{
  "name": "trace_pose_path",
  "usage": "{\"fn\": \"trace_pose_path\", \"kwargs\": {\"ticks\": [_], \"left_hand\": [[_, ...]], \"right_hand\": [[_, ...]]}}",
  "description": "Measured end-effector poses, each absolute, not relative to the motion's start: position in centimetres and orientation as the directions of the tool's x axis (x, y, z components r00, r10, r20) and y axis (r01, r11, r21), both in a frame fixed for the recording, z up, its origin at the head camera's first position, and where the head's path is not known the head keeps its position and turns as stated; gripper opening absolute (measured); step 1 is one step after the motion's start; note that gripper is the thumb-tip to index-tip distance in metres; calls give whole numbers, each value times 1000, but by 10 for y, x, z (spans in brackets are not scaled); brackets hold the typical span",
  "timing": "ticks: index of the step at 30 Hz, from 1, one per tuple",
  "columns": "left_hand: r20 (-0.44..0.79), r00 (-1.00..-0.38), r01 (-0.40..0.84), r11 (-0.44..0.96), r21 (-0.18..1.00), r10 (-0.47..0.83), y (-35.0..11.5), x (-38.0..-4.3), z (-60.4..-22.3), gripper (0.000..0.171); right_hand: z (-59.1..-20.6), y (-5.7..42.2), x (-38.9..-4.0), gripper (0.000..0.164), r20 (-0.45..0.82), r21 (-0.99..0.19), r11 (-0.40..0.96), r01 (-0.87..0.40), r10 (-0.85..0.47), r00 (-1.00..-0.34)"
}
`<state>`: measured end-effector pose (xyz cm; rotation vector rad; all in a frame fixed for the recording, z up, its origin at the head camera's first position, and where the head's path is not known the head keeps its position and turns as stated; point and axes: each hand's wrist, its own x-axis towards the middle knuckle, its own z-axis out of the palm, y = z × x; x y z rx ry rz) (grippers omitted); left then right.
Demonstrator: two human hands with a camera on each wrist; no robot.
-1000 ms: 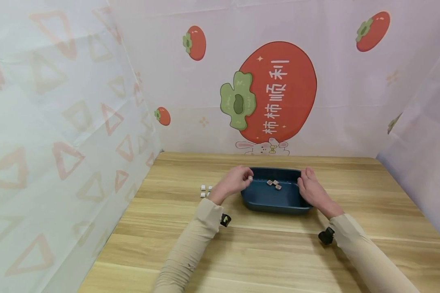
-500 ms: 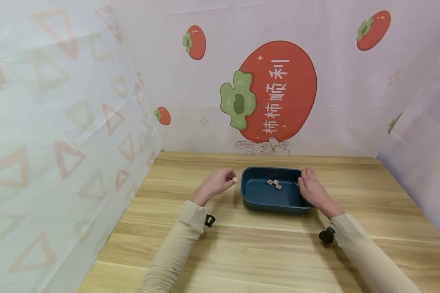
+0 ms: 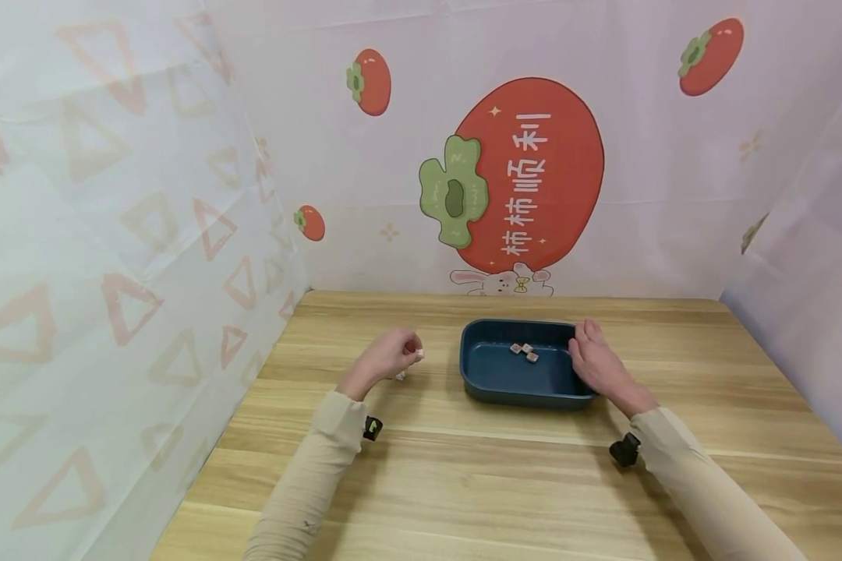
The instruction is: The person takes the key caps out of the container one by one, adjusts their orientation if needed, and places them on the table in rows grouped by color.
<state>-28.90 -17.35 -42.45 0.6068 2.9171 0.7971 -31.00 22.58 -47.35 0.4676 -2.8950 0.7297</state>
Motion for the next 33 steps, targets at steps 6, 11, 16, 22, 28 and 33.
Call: {"fn": "trace_pose_path", "kwargs": {"ticks": [6, 11, 16, 22, 28, 33], "left_hand": [[47, -923, 356, 800, 483, 382, -190, -282, -432, 7], [55, -920, 372, 822, 432, 387, -203, -277, -438, 5], [41, -927, 360, 856, 371, 372, -213, -272, -443, 3], [24, -930, 351, 865, 358, 368, -219, -266, -445, 4], [-41, -922, 341, 859, 382, 384, -222, -263, -447, 5], [-88, -925, 313, 875, 370, 369, -223, -264, -455, 4]], "right_hand": [[-476, 224, -310, 54, 201, -439, 834, -335, -273, -941], [-474, 222, -310, 54, 197, -441, 831, -338, -278, -940], [-471, 222, -310, 54, 206, -425, 836, -347, -284, -936], [-471, 223, -310, 53, 215, -422, 840, -342, -273, -938], [-472, 224, -310, 52, 228, -416, 842, -343, -269, -936], [-473, 225, -309, 53, 205, -424, 843, -330, -265, -942]]}}
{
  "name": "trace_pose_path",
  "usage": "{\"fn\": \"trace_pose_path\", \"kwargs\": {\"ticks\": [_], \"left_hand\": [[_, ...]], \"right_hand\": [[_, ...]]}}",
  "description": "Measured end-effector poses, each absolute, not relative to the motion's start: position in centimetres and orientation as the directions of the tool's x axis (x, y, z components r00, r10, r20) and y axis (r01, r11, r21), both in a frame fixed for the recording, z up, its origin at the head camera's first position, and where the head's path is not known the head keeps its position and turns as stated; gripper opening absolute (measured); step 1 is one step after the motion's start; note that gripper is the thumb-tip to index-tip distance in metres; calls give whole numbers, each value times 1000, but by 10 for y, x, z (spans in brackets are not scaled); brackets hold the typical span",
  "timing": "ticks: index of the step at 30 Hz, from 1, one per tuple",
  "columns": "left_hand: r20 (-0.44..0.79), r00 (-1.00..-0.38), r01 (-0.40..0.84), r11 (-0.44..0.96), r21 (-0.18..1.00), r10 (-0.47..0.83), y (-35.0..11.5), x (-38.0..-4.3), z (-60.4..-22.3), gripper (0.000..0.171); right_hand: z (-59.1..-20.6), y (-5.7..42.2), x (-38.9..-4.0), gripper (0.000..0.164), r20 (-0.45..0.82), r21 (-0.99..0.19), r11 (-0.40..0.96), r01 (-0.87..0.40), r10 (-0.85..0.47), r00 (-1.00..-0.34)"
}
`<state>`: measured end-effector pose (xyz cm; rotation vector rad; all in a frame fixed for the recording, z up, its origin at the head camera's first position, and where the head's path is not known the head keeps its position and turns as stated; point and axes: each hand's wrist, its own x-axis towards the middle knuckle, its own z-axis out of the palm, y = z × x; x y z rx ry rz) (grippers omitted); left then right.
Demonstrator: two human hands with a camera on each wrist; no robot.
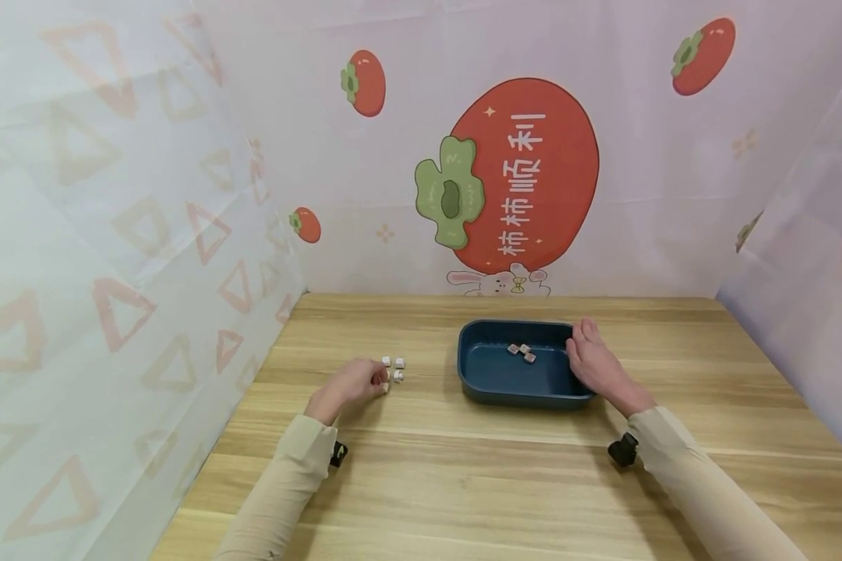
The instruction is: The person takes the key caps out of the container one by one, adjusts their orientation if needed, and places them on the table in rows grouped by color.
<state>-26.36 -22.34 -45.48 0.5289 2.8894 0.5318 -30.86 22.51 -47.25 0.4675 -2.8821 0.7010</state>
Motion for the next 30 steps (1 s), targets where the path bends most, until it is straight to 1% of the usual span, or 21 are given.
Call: {"fn": "trace_pose_path", "kwargs": {"ticks": [3, 9, 14, 16, 23, 27, 30], "left_hand": [[-106, -932, 286, 884, 370, 346, -225, -264, -459, 5], [-107, -926, 301, 880, 367, 361, -226, -265, -459, 5], [-127, -925, 278, 865, 418, 358, -230, -263, -452, 14], [-112, -925, 285, 857, 429, 363, -231, -262, -448, 16], [-10, -929, 338, 858, 386, 370, -225, -266, -440, 18], [7, -927, 348, 856, 383, 374, -215, -271, -436, 20], [-8, -924, 352, 858, 374, 383, -208, -274, -434, 21]], "right_hand": [[-472, 225, -308, 53, 196, -432, 842, -323, -262, -945], [-472, 226, -308, 52, 197, -428, 845, -321, -260, -945], [-473, 226, -308, 52, 212, -425, 843, -329, -261, -942], [-474, 226, -309, 53, 216, -432, 838, -333, -263, -940], [-474, 225, -310, 55, 213, -445, 828, -341, -272, -938], [-473, 226, -309, 54, 215, -442, 833, -334, -263, -940], [-474, 226, -309, 53, 223, -433, 835, -339, -265, -938]]}}
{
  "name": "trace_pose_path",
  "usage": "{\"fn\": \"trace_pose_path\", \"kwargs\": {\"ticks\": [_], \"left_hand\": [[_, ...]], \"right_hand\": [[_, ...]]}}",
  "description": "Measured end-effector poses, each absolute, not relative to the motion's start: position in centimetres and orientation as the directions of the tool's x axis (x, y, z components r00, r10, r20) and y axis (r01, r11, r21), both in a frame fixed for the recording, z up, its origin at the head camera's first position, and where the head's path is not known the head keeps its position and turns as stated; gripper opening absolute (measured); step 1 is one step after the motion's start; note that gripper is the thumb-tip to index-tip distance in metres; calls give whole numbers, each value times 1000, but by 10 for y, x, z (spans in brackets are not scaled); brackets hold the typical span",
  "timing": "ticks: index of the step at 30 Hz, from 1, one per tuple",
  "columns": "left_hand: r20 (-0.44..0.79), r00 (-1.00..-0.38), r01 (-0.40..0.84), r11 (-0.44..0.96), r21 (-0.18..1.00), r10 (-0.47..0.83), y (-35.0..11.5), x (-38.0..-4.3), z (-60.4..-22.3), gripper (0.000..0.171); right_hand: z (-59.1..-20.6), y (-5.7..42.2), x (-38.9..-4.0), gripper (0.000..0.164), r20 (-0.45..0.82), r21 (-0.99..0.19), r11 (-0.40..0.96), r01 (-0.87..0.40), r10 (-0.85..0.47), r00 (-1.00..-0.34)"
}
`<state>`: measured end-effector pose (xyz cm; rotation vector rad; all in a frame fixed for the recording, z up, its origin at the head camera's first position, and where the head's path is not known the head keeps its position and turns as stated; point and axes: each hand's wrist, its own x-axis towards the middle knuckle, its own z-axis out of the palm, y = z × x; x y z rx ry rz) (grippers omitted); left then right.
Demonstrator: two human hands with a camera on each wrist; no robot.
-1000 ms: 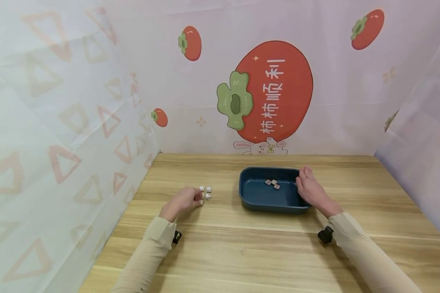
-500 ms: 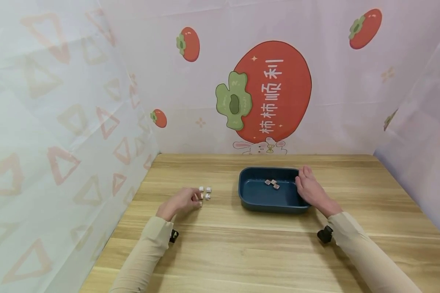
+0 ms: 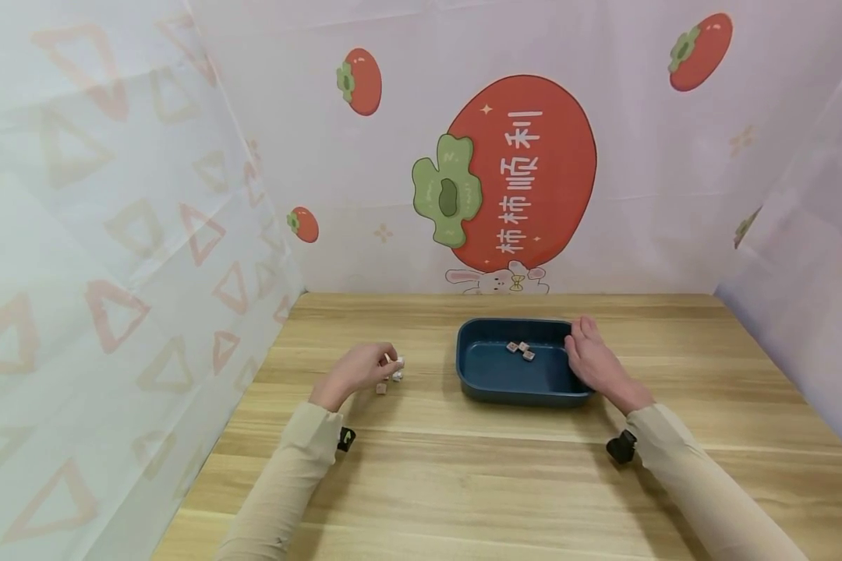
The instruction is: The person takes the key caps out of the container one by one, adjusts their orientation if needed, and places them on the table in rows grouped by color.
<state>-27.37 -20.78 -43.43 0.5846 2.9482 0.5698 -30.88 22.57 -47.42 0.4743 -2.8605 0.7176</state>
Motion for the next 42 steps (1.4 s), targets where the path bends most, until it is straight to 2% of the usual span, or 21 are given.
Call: {"fn": "trace_pose_path", "kwargs": {"ticks": [7, 26, 42], "left_hand": [[-43, -919, 345, 851, 396, 393, -189, -279, -426, 25], [17, -888, 428, 814, 393, 459, -142, -291, -409, 29], [19, -870, 444, 768, 461, 492, -95, -297, -410, 29]], "right_hand": [[-474, 225, -308, 53, 211, -442, 831, -338, -270, -940], [-473, 227, -307, 54, 203, -449, 832, -327, -261, -944], [-471, 225, -307, 54, 195, -449, 831, -329, -268, -943]]}}
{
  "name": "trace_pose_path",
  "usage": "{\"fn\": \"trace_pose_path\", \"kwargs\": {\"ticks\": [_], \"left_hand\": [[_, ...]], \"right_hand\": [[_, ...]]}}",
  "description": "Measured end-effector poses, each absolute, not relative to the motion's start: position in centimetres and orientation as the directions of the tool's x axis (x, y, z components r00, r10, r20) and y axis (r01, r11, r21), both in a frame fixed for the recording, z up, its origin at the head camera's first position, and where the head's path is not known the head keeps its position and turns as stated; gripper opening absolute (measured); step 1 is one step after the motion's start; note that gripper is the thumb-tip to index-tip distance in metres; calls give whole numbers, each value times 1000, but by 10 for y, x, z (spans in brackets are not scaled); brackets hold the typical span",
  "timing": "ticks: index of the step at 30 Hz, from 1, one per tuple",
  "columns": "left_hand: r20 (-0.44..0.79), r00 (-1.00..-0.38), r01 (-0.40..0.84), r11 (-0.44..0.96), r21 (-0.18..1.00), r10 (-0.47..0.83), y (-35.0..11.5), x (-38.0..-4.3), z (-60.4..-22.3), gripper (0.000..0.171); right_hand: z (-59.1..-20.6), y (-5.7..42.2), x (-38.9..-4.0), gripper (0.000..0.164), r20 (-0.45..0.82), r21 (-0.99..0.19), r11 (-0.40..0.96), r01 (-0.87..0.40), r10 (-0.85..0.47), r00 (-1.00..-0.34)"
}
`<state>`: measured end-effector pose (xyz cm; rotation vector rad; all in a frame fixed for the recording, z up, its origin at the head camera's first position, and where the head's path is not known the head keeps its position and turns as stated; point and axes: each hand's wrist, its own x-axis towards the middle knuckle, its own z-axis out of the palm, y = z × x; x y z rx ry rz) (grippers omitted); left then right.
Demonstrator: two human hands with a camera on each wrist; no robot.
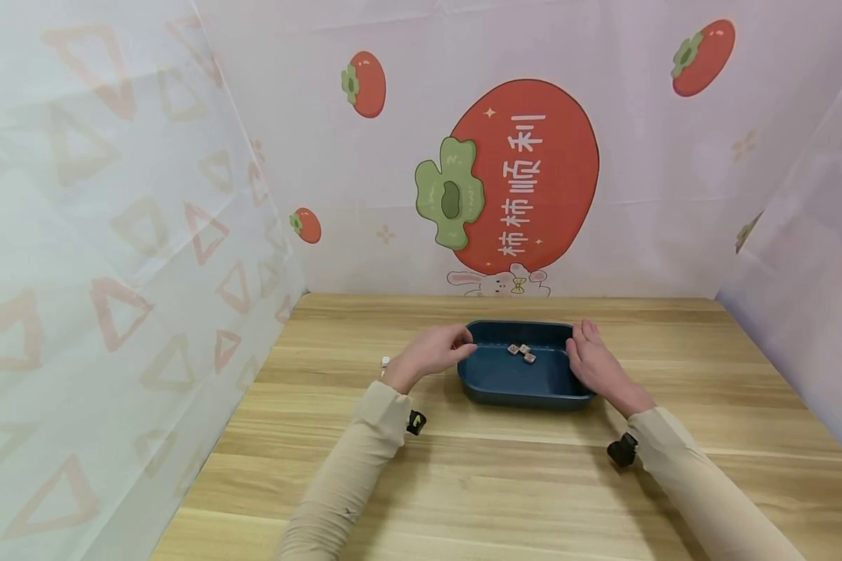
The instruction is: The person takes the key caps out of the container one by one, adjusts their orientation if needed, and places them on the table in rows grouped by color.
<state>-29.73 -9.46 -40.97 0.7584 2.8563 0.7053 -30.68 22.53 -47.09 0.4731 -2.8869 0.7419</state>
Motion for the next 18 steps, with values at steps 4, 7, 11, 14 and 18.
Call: {"fn": "trace_pose_path", "kwargs": {"ticks": [4, 7, 11, 14, 18], "left_hand": [[33, -863, 461, 757, 463, 505, -84, -302, -415, 25], [36, -860, 462, 748, 476, 509, -75, -305, -418, 26], [35, -867, 450, 751, 483, 497, -64, -308, -422, 27], [37, -874, 444, 765, 466, 485, -56, -310, -424, 27], [32, -874, 447, 776, 445, 486, -46, -310, -424, 28]], "right_hand": [[-472, 225, -307, 53, 201, -449, 828, -337, -274, -941], [-473, 225, -308, 53, 200, -453, 825, -338, -276, -940], [-473, 226, -309, 54, 192, -462, 821, -336, -277, -942], [-473, 226, -309, 54, 187, -464, 821, -333, -277, -943], [-473, 228, -310, 54, 188, -458, 824, -334, -277, -942]]}}
